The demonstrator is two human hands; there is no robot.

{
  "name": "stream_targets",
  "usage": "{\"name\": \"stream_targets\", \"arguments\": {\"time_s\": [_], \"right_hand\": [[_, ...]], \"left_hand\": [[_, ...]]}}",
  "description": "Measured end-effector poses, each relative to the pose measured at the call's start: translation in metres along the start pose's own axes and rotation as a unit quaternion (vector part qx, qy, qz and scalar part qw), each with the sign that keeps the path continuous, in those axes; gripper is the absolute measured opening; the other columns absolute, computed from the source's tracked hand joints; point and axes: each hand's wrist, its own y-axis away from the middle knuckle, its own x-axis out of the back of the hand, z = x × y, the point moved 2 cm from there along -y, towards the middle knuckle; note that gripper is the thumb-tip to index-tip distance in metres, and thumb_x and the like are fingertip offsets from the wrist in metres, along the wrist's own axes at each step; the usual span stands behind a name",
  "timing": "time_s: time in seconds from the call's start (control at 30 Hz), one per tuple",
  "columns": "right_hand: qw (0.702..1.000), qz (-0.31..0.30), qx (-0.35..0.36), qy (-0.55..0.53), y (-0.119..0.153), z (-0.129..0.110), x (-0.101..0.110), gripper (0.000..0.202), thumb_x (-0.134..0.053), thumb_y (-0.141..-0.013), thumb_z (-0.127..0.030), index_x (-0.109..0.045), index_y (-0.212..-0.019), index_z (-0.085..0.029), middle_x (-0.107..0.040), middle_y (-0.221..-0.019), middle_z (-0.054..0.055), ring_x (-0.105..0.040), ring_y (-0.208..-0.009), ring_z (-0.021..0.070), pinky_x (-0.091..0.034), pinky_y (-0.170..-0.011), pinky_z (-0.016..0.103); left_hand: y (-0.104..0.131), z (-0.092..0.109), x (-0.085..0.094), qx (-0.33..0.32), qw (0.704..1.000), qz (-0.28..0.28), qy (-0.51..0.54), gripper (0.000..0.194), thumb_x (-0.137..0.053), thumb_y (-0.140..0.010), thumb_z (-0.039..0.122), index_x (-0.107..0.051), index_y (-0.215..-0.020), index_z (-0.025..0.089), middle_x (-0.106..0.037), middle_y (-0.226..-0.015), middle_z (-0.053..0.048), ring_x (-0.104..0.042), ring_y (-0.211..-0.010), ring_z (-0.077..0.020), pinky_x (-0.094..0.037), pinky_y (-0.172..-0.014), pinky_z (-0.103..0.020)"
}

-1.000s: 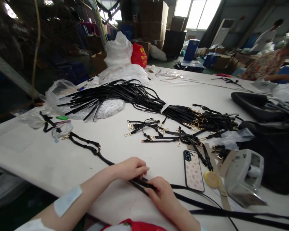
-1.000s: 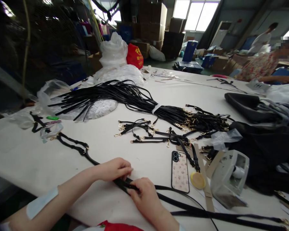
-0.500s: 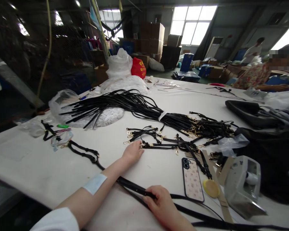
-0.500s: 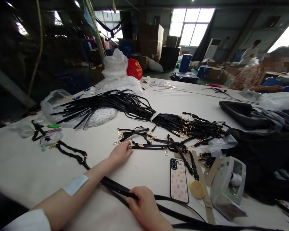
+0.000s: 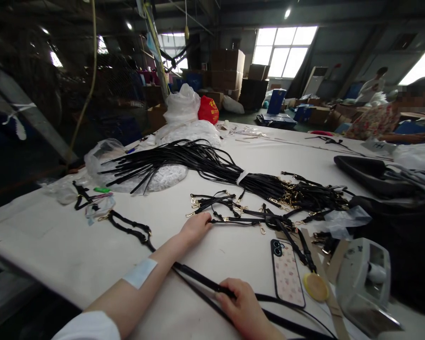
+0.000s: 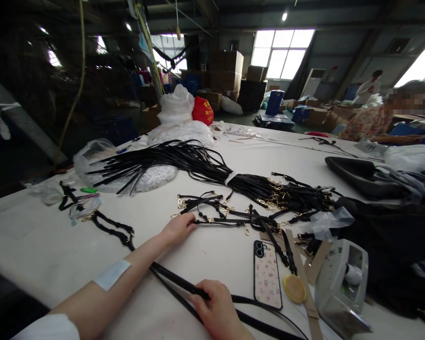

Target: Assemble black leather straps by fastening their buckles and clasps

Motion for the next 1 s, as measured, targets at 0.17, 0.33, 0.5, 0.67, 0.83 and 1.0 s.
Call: {"name": "stream_targets", "arguments": {"time_s": [0.17,0.33,0.5,0.67,0.83,1.0], "right_hand": [[0.999,-0.013,0.002,-0.039,-0.002,-0.004,0.004,0.016,-0.057,-0.084,-0.027,-0.068,-0.076,-0.019,-0.068,-0.071,0.001,-0.060,-0.070,0.0179,-0.042,-0.065,0.026],[0.996,-0.026,0.003,-0.083,-0.002,0.000,0.007,0.022,-0.055,-0.088,-0.034,-0.066,-0.076,-0.019,-0.067,-0.071,0.001,-0.059,-0.070,0.0182,-0.042,-0.065,0.026],[0.991,-0.016,-0.004,-0.130,-0.002,0.008,0.008,0.032,-0.053,-0.089,-0.045,-0.067,-0.077,-0.018,-0.063,-0.067,0.001,-0.056,-0.067,0.0179,-0.042,-0.063,0.027],[0.963,0.000,-0.065,-0.260,-0.001,0.017,0.012,0.047,-0.053,-0.086,-0.059,-0.066,-0.075,-0.016,-0.045,-0.048,-0.004,-0.037,-0.048,0.0114,-0.030,-0.050,0.025],[0.922,0.025,-0.112,-0.369,0.000,0.022,0.017,0.049,-0.060,-0.081,-0.063,-0.067,-0.074,-0.015,-0.041,-0.046,-0.006,-0.029,-0.046,0.0087,-0.022,-0.048,0.024],[0.906,0.029,-0.127,-0.404,0.000,0.022,0.020,0.047,-0.064,-0.080,-0.061,-0.068,-0.075,-0.014,-0.042,-0.045,-0.005,-0.028,-0.045,0.0079,-0.020,-0.047,0.024]], "left_hand": [[0.025,-0.003,0.034,0.017,0.990,0.065,0.121,0.026,-0.052,-0.089,0.040,-0.060,-0.096,0.017,-0.063,-0.078,-0.002,-0.058,-0.069,-0.0152,-0.047,-0.067,-0.027],[0.052,0.014,0.093,-0.020,0.865,0.209,0.456,0.031,-0.072,-0.078,0.041,-0.062,-0.095,0.017,-0.066,-0.096,-0.004,-0.062,-0.088,-0.0157,-0.050,-0.083,-0.028],[0.080,0.033,0.135,-0.019,0.777,0.197,0.597,0.035,-0.072,-0.081,0.034,-0.063,-0.109,0.016,-0.065,-0.084,-0.002,-0.060,-0.072,-0.0107,-0.051,-0.067,-0.023],[0.105,0.039,0.134,0.018,0.891,-0.010,0.454,0.035,-0.053,-0.093,0.039,-0.063,-0.112,0.012,-0.069,-0.082,-0.008,-0.035,-0.047,-0.0064,-0.026,-0.043,-0.021],[0.120,0.035,0.087,0.081,0.894,-0.292,0.330,0.045,-0.042,-0.094,0.055,-0.060,-0.100,0.014,-0.072,-0.090,-0.009,-0.045,-0.049,-0.0082,-0.032,-0.048,-0.023],[0.118,0.032,0.053,0.065,0.880,-0.294,0.368,0.045,-0.047,-0.091,0.057,-0.061,-0.094,0.014,-0.063,-0.077,-0.003,-0.056,-0.069,-0.0138,-0.043,-0.068,-0.026]]}}
